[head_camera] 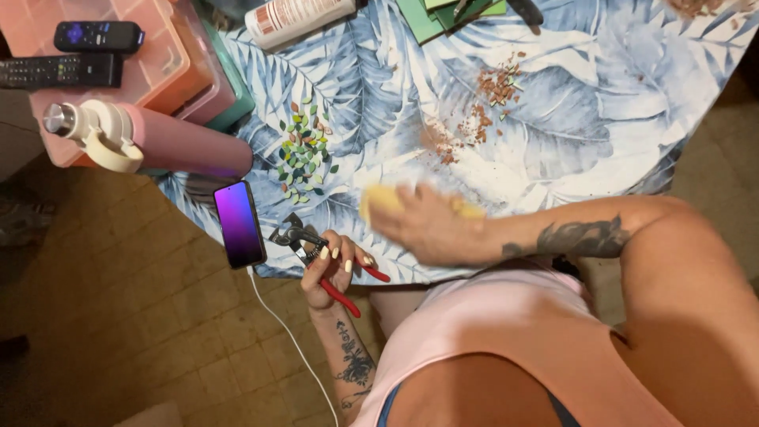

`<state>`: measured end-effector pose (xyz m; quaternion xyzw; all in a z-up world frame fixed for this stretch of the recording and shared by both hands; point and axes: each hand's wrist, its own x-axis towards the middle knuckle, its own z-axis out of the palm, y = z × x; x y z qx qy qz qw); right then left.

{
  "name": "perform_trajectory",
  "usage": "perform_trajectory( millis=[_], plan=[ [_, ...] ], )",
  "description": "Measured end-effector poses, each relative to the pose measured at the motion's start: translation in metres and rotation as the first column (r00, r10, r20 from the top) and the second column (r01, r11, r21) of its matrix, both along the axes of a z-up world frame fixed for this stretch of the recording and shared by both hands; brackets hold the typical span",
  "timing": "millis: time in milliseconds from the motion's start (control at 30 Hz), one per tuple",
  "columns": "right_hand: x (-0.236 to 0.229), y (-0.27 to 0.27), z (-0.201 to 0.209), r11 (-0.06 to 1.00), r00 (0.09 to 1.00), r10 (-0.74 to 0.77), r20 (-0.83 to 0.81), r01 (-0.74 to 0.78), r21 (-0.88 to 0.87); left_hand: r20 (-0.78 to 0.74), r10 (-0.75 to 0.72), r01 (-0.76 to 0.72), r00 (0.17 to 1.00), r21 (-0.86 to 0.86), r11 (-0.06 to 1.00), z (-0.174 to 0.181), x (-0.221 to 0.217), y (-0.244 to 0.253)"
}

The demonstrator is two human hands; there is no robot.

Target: Cutting small mosaic tiles using nippers and cleaning the workspace with a sponge.

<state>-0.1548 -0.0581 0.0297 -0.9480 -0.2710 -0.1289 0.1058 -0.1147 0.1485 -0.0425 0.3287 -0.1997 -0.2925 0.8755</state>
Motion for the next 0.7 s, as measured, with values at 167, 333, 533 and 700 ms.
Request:
perform_trajectory(
  millis=[167,333,533,700],
  plan=[
    [0.005,-0.009,-0.020,0.994,0.993,0.027,0.112,-0.038,0.103,-0.007,0.003,-0.003,1.000,-0.008,1.000,-0.010,0.001,0.004],
    [0.037,-0.043,-0.032,0.987,0.956,-0.161,0.247,0.150,0.064,0.005,-0.026,0.026,1.000,-0.005,1.000,0.007,0.000,-0.002],
    [0.055,-0.084,0.003,0.788,0.771,-0.580,-0.263,0.450,-0.420,-0.125,-0.073,0.083,0.990,0.082,0.993,0.033,-0.005,-0.003],
    [0.050,-0.117,-0.018,0.605,0.649,-0.751,-0.123,0.601,-0.523,-0.098,-0.087,0.095,0.991,0.080,0.992,0.035,-0.004,-0.005]
  ],
)
